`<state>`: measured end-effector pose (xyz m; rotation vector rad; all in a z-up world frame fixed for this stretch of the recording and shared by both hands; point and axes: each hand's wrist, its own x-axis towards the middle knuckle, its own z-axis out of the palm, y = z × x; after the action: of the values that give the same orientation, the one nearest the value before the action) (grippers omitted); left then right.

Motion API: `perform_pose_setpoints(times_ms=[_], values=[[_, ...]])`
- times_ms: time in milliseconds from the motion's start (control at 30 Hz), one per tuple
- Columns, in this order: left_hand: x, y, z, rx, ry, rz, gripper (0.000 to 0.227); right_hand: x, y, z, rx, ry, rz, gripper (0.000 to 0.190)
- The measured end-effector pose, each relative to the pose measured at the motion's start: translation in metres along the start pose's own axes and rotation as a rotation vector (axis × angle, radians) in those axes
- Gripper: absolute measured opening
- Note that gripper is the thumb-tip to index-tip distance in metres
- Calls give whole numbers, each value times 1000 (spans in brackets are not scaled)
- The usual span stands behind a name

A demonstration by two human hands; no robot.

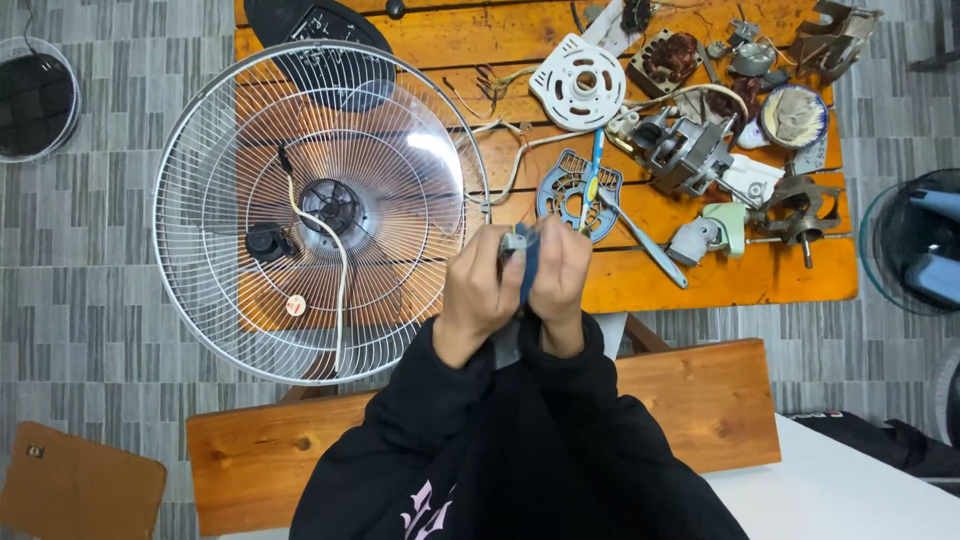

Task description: The person cleans a small electrical component with a blue cloth, wiping its surfaces thoroughly. They then use a metal tool to scrape or clean specific parts of the component while holding it in their other hand.

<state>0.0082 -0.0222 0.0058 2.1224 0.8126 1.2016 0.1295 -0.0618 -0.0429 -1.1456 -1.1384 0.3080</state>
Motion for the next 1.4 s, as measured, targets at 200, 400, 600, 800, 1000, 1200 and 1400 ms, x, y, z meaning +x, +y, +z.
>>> perform_pose_setpoints(times_ms=[200, 400, 600, 800, 1000, 1200, 1400], values=[[19, 20, -20, -208, -63, -200, 33, 19, -53, 3, -305, -37, -96, 33], [-1, 7, 1, -47, 59, -31, 29, 9, -14, 1, -35, -8, -81, 58], [24, 35, -23, -165, -31, -193, 34, 5, -35, -3, -274, -12, -154, 38], [17, 31, -23, -39, -77, -148, 32, 19, 3, -19, -196, -183, -236, 44], [13, 19, -9, 56, -20, -105, 33, 1, -14, -14, -354, -105, -228, 37], [15, 27, -19, 124, -61, -190, 30, 24, 1, -15, -238, -240, -245, 46], [16, 11, -8, 75, -11, -196, 35, 24, -28, -13, -245, -216, -84, 43]])
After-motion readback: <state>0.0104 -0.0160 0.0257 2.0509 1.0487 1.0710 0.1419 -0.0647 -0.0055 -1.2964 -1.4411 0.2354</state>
